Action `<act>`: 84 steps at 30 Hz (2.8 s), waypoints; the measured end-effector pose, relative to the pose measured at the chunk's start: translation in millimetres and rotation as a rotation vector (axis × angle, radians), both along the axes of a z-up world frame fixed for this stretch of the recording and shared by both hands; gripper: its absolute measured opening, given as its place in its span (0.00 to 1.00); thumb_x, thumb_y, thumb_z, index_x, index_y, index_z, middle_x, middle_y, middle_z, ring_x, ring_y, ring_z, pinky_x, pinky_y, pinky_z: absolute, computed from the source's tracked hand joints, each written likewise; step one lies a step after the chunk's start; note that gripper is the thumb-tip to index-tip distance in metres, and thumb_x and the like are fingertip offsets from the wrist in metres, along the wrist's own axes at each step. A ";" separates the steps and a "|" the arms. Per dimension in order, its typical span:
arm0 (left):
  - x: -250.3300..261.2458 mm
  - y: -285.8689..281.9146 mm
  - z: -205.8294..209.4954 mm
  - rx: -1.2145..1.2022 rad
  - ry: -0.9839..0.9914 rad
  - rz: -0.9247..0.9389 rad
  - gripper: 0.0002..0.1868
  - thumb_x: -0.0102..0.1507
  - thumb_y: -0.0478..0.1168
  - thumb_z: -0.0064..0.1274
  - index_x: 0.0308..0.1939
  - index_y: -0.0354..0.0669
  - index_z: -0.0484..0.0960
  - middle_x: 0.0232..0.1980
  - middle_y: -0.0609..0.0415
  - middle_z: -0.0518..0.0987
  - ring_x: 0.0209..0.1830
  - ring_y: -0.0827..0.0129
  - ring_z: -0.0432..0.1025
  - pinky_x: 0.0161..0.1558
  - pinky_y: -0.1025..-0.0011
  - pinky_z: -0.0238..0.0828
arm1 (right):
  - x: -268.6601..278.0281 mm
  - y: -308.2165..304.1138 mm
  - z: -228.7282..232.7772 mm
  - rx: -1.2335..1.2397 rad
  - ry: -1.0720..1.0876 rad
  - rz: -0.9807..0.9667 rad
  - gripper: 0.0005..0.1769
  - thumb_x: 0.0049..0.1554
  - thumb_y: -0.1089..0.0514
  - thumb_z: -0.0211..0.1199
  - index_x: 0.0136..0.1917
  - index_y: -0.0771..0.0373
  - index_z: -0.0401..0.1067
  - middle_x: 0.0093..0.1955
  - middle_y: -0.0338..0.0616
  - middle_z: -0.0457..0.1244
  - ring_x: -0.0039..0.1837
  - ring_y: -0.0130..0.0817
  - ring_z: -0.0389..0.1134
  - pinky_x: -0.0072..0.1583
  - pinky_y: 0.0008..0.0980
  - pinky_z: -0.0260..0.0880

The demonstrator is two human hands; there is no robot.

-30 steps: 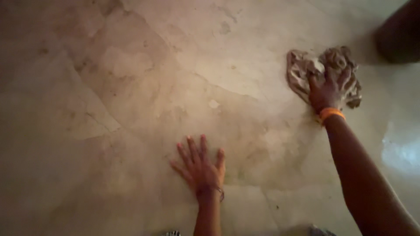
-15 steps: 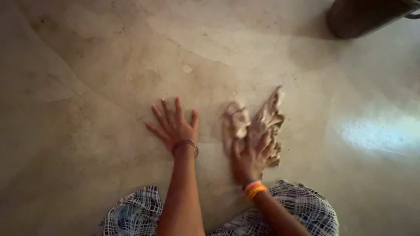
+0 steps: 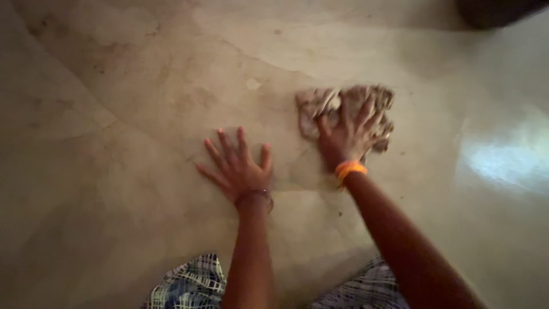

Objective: The person wipes a tiled floor using a cloth, scrubbing in circular motions and moving across the surface. They then dip the cloth into a bucket of water and wring it out.

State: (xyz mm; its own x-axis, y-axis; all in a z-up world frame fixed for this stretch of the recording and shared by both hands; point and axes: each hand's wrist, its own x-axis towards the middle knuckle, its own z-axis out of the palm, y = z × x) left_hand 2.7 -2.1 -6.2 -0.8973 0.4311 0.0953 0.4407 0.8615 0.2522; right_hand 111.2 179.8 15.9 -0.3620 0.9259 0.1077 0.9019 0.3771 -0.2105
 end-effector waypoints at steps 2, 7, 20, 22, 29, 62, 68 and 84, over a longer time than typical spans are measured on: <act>-0.1 1.3 -2.2 -0.038 -0.034 0.023 0.40 0.63 0.71 0.42 0.78 0.69 0.60 0.84 0.53 0.54 0.84 0.49 0.40 0.74 0.29 0.26 | -19.3 30.5 -5.8 0.041 0.030 0.038 0.40 0.59 0.29 0.56 0.81 0.37 0.58 0.88 0.52 0.33 0.85 0.66 0.28 0.73 0.85 0.18; -0.6 -0.1 2.3 -0.028 -0.012 0.004 0.40 0.64 0.72 0.40 0.78 0.68 0.61 0.84 0.53 0.53 0.84 0.47 0.40 0.73 0.28 0.26 | -68.2 98.3 1.8 -0.013 0.066 0.127 0.40 0.60 0.26 0.56 0.81 0.37 0.58 0.87 0.54 0.32 0.85 0.68 0.27 0.72 0.85 0.18; -6.0 4.0 17.6 -0.095 -0.097 0.014 0.41 0.63 0.72 0.38 0.78 0.69 0.58 0.83 0.54 0.52 0.83 0.49 0.41 0.73 0.29 0.29 | -94.0 148.7 5.7 0.026 0.034 0.276 0.39 0.62 0.31 0.53 0.83 0.41 0.58 0.88 0.59 0.38 0.85 0.72 0.35 0.75 0.83 0.26; -3.3 3.1 16.2 -0.124 -0.054 -0.001 0.40 0.64 0.72 0.38 0.78 0.69 0.58 0.83 0.54 0.52 0.83 0.48 0.41 0.72 0.28 0.30 | -75.4 123.3 12.0 -0.008 0.045 0.294 0.41 0.61 0.32 0.54 0.83 0.42 0.54 0.86 0.60 0.38 0.82 0.74 0.36 0.72 0.84 0.24; -2.0 1.8 6.2 -0.052 -0.015 0.017 0.41 0.62 0.72 0.39 0.77 0.69 0.60 0.83 0.54 0.53 0.83 0.49 0.41 0.72 0.28 0.30 | 28.1 -70.1 15.8 0.146 0.089 0.224 0.42 0.61 0.37 0.56 0.84 0.47 0.53 0.84 0.61 0.42 0.82 0.69 0.42 0.77 0.76 0.29; -7.6 1.9 20.6 -0.067 -0.043 -0.009 0.41 0.62 0.72 0.36 0.77 0.66 0.58 0.82 0.51 0.51 0.81 0.46 0.42 0.70 0.28 0.30 | -149.9 106.1 -8.5 0.012 0.062 0.376 0.42 0.57 0.26 0.57 0.81 0.36 0.59 0.88 0.54 0.36 0.85 0.66 0.29 0.74 0.82 0.22; -7.6 0.5 16.2 -0.015 -0.037 -0.005 0.41 0.62 0.72 0.38 0.77 0.65 0.59 0.82 0.49 0.52 0.82 0.45 0.41 0.70 0.27 0.30 | -188.1 136.6 -14.3 -0.004 0.061 0.365 0.38 0.60 0.31 0.52 0.80 0.38 0.58 0.87 0.53 0.36 0.84 0.65 0.28 0.69 0.86 0.16; -6.7 -1.9 19.4 0.001 -0.035 0.000 0.40 0.63 0.71 0.39 0.77 0.66 0.60 0.82 0.50 0.54 0.82 0.44 0.44 0.72 0.26 0.31 | -43.0 -11.9 0.2 0.008 0.040 0.519 0.35 0.60 0.38 0.56 0.78 0.47 0.66 0.86 0.62 0.40 0.84 0.72 0.35 0.75 0.78 0.28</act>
